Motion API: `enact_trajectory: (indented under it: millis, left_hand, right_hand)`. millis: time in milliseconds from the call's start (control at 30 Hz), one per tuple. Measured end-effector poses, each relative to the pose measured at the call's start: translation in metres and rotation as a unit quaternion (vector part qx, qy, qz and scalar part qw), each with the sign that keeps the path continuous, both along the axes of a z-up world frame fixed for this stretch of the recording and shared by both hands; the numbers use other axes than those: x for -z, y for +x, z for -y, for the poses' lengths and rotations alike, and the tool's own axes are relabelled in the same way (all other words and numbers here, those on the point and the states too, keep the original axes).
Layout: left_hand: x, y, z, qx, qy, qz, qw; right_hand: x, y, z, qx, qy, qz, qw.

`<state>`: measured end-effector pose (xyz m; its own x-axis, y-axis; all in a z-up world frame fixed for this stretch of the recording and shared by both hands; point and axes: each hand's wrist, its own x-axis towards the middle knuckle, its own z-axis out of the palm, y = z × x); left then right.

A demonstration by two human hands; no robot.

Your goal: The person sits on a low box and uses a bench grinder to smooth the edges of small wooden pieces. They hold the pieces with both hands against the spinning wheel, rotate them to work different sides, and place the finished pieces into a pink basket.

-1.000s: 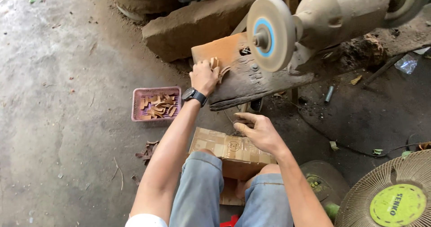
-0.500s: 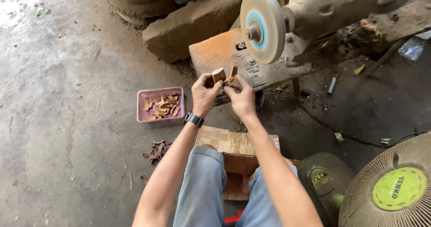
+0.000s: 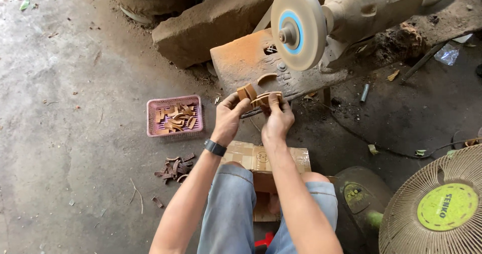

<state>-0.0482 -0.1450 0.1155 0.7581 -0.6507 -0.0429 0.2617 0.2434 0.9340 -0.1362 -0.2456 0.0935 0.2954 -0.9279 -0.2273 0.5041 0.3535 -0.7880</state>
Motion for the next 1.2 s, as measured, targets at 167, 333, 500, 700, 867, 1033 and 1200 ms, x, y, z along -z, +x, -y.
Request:
enact_trajectory:
  millis: [167,333,500,700,867,1033,1200]
  left_hand:
    - [-0.026,-0.037,-0.004,-0.087,0.022,0.358,0.929]
    - [-0.009,-0.023,-0.004,-0.084,0.077,0.355,0.928]
    - [0.008,-0.005,-0.012,-0.025,0.047,0.199,0.979]
    - [-0.033,-0.015,-0.029,-0.030,0.085,0.390,0.917]
    - [-0.015,-0.015,-0.042,-0.035,0.203,0.418,0.885]
    - [-0.014,0.020,-0.029,-0.062,0.264,0.495,0.825]
    - [-0.010,0.081,0.046,-0.088,0.287,0.651,0.697]
  right_hand:
    - [-0.024,-0.005,-0.006,0.047,0.106,0.102,0.988]
    - [-0.057,-0.016,-0.001,0.131,0.195,0.118,0.965]
    - [-0.005,-0.024,0.010,-0.121,-0.031,-0.001,0.992]
    - [-0.038,-0.019,-0.010,-0.219,-0.335,-0.096,0.911]
    - [-0.038,-0.042,0.007,-0.074,-0.088,-0.129,0.985]
    - [-0.072,-0.070,0.007,-0.072,0.010,-0.023,0.997]
    - [-0.056,-0.063,-0.009,-0.191,0.127,-0.009,0.973]
